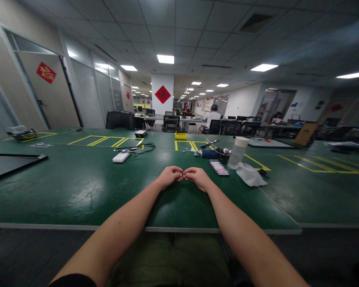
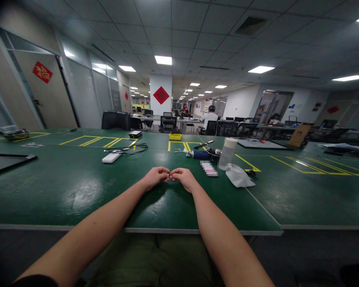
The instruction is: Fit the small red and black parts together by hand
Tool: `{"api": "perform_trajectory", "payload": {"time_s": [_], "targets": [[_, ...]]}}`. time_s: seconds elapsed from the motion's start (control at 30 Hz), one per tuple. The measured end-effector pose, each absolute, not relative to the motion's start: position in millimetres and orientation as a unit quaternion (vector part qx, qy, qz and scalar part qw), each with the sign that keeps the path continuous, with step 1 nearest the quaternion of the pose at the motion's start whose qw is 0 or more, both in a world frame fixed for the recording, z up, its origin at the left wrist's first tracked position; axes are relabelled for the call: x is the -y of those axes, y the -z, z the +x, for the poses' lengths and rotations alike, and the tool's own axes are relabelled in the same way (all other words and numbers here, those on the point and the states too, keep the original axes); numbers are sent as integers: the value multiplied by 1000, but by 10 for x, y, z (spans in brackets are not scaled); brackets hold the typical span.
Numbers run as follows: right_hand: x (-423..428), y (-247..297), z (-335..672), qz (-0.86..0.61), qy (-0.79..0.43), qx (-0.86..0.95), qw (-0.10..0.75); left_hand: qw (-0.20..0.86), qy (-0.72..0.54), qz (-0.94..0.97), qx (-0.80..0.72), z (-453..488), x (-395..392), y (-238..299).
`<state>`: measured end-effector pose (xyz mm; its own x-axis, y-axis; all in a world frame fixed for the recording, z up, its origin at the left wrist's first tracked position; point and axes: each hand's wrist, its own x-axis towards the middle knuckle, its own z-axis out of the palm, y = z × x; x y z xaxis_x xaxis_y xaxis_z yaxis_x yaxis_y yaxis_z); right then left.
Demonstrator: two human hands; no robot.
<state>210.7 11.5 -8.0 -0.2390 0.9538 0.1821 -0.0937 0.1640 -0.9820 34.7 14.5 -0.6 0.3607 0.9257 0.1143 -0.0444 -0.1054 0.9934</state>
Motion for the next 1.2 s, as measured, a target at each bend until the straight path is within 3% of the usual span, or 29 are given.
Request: {"api": "perform_trajectory", "payload": {"time_s": [1.2], "targets": [[-120,68,2115,-412,-487,617,462,536,-440,619,-369,344,-188,44]]}}
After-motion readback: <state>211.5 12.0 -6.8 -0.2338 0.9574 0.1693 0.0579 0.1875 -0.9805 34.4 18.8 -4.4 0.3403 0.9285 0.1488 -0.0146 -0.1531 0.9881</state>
